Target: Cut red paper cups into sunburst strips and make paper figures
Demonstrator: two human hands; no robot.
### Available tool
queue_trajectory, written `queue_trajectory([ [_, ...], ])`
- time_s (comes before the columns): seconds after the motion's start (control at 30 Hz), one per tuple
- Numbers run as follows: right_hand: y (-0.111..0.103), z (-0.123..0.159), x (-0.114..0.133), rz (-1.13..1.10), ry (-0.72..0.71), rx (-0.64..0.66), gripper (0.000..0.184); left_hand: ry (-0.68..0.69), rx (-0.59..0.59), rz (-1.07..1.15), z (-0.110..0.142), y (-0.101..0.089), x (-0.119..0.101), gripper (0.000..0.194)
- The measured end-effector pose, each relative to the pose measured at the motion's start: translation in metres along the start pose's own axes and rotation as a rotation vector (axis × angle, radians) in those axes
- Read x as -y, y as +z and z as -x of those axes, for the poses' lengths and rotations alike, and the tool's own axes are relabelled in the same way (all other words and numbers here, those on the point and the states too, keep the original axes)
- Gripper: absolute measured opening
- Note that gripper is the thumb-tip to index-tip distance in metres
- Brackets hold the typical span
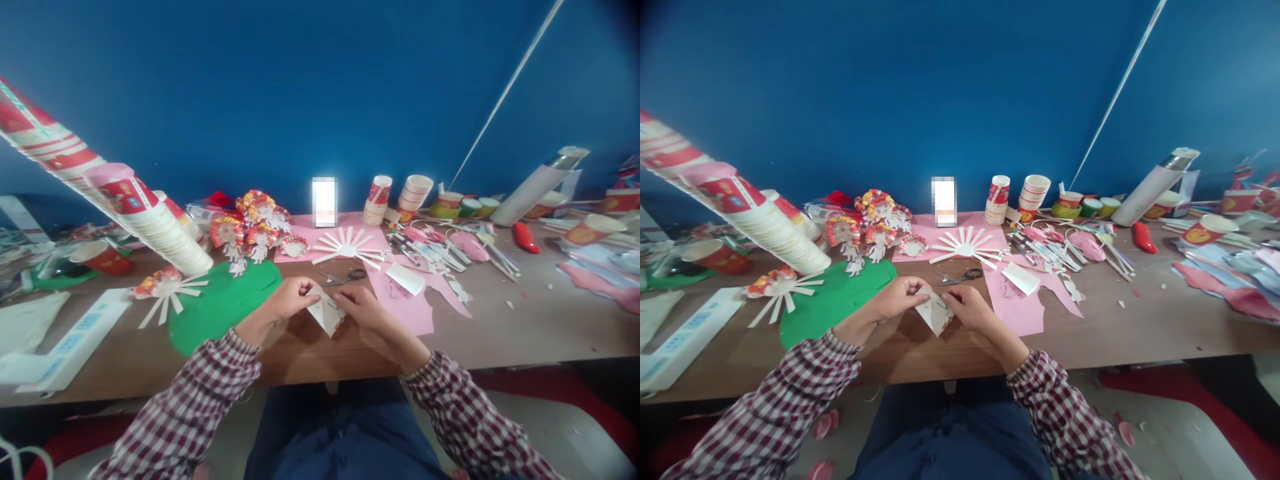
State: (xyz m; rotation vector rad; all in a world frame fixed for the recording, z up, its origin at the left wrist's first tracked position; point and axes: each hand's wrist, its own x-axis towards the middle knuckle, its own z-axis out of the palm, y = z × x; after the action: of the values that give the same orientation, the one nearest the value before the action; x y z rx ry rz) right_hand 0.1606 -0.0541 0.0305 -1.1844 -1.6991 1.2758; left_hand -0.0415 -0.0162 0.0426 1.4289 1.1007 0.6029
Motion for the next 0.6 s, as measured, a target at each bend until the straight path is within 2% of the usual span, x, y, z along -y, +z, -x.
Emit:
queue_trajectory([
  [0.27, -0.0005, -0.0025, 0.0061, -0.057, 0.033, 0.068, 0.040, -0.014, 0.066, 0.019, -0.0048, 0.0001, -0.0004, 0.033],
  [0.43, 0.0017, -0.0036, 0.0023, -0.053, 0.041, 0.071, 0.026, -0.005, 0.088, 0.003, -0.0028, 0.0012, -0.0036, 0.034],
  [0.6, 0.0071, -0.0055, -0.0037, -0.023, 0.042, 0.004, 0.017, 0.003, 0.091, 0.018, -0.0029, 0.0026, -0.0025, 0.037],
])
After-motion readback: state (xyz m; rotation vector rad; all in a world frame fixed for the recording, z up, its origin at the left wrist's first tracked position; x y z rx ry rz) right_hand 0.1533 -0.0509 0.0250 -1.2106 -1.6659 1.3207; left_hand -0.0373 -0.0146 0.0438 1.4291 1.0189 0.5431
